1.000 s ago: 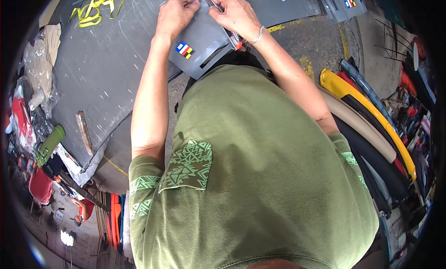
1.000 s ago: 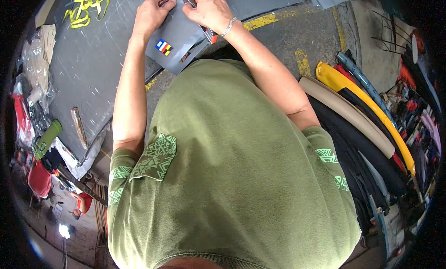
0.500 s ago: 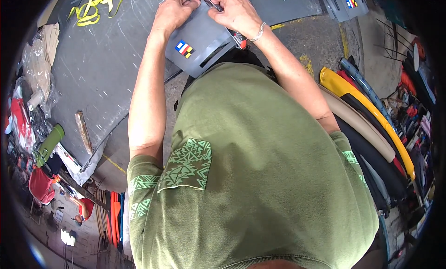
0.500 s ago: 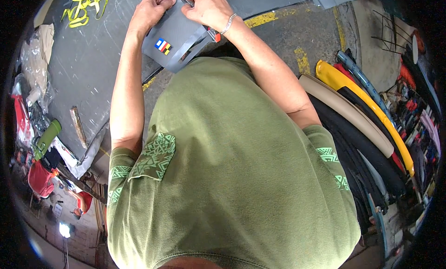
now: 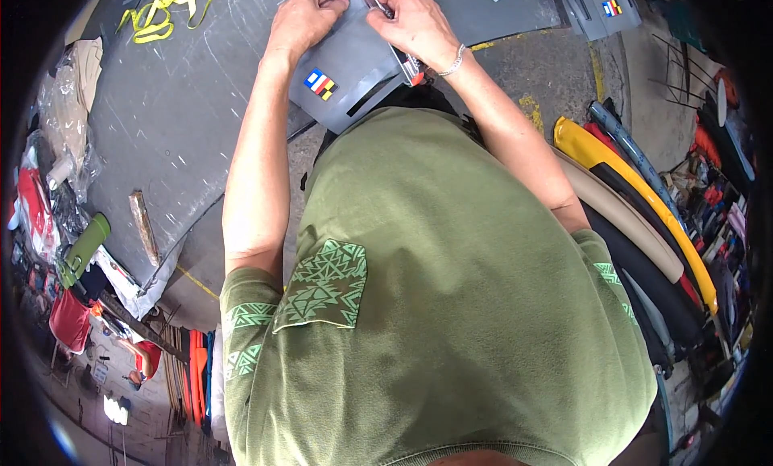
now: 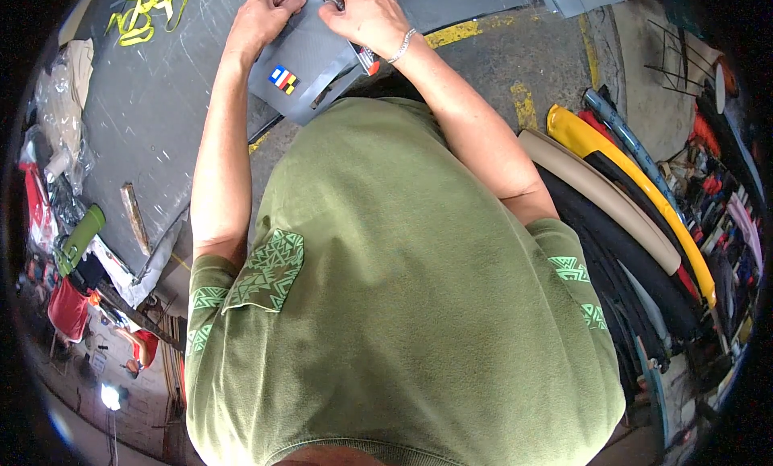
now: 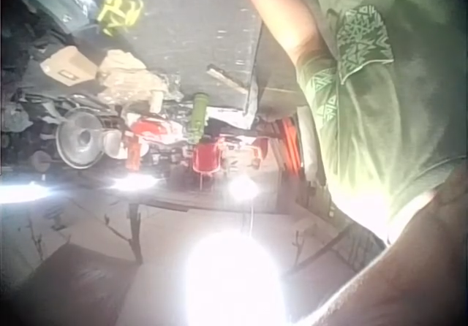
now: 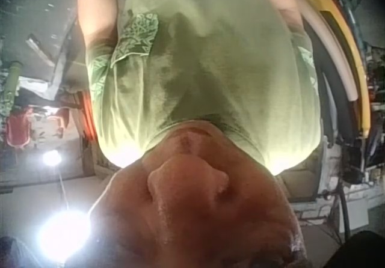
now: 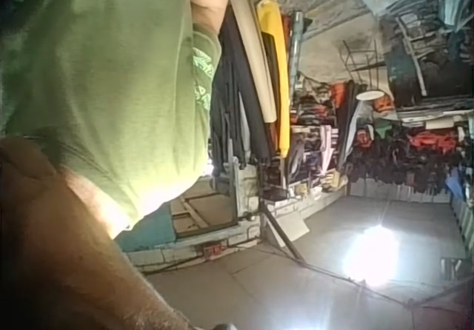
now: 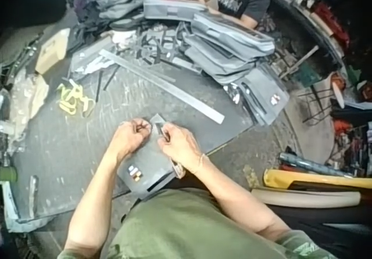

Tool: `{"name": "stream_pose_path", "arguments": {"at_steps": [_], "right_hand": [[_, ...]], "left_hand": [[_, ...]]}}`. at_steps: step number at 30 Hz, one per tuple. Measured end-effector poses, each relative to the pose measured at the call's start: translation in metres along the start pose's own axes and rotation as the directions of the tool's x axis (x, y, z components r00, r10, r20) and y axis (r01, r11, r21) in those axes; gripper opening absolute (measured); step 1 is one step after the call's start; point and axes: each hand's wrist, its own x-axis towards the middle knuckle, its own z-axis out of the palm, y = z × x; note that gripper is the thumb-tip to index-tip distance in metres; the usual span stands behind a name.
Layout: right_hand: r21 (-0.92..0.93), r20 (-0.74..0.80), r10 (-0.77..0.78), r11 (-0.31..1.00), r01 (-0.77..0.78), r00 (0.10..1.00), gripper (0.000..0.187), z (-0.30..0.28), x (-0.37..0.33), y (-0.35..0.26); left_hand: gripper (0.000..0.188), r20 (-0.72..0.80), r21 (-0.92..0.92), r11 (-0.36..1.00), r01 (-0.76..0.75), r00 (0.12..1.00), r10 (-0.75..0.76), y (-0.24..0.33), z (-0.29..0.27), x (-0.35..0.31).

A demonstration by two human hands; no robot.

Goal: The recorder uses a utility knife and a metal ruler to trim excess fabric from grey textile panels on a workbench.

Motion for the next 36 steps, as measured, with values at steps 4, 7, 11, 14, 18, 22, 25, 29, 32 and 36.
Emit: {"name": "stream_pose_path", "arguments": {"at_steps": [4,7,11,14,18,22,25,29,32,36], "right_hand": [[-0.025,-0.014,0.029,0.999,-0.03,0.999,0.023,0.004,-0.002,-0.005],[-0.052,-0.039,0.043,0.998,-0.045,0.998,0.026,0.011,0.0,0.006],[-0.046,-0.034,0.129,0.99,-0.13,0.991,0.035,0.008,0.009,0.003],[0.014,-0.127,0.129,0.992,-0.128,0.983,0.047,0.008,0.023,0.014],[-0.034,-0.131,0.05,0.998,-0.055,0.99,0.056,0.01,0.027,0.013],[-0.227,-0.106,0.036,0.972,-0.06,0.994,0.056,0.021,0.036,0.024],[-0.255,-0.076,0.063,0.964,-0.08,0.995,0.056,0.017,0.04,0.024],[-0.265,-0.013,0.177,0.948,-0.174,0.984,0.057,0.01,0.047,0.011],[-0.268,0.018,0.197,0.946,-0.185,0.98,0.058,0.005,0.053,0.007],[-0.333,-0.057,0.234,0.912,-0.24,0.97,0.059,0.003,0.05,-0.005]], "left_hand": [[0.015,0.06,-0.074,0.997,0.001,0.998,0.004,-0.017,-0.001,0.009],[0.013,0.141,-0.153,0.988,-0.001,0.99,0.023,-0.022,-0.002,0.016],[0.016,0.145,-0.075,0.995,0.061,0.988,-0.05,-0.018,0.0,0.015],[0.02,0.045,0.039,0.992,-0.123,0.992,0.121,-0.013,0.0,0.01],[0.024,0.061,0.024,0.995,-0.099,0.993,0.097,-0.019,0.0,0.011],[0.027,0.066,-0.002,0.998,-0.063,0.996,0.063,-0.024,0.0,0.015],[0.03,0.062,0.071,0.997,-0.03,0.998,0.025,-0.016,0.001,0.015],[0.034,-0.002,0.169,0.984,-0.051,0.999,0.052,-0.022,0.008,0.017],[0.037,0.005,0.185,0.981,-0.057,0.998,0.057,-0.023,0.007,0.018],[0.036,0.013,0.107,0.988,-0.109,0.994,0.108,-0.04,0.004,0.026]]}}
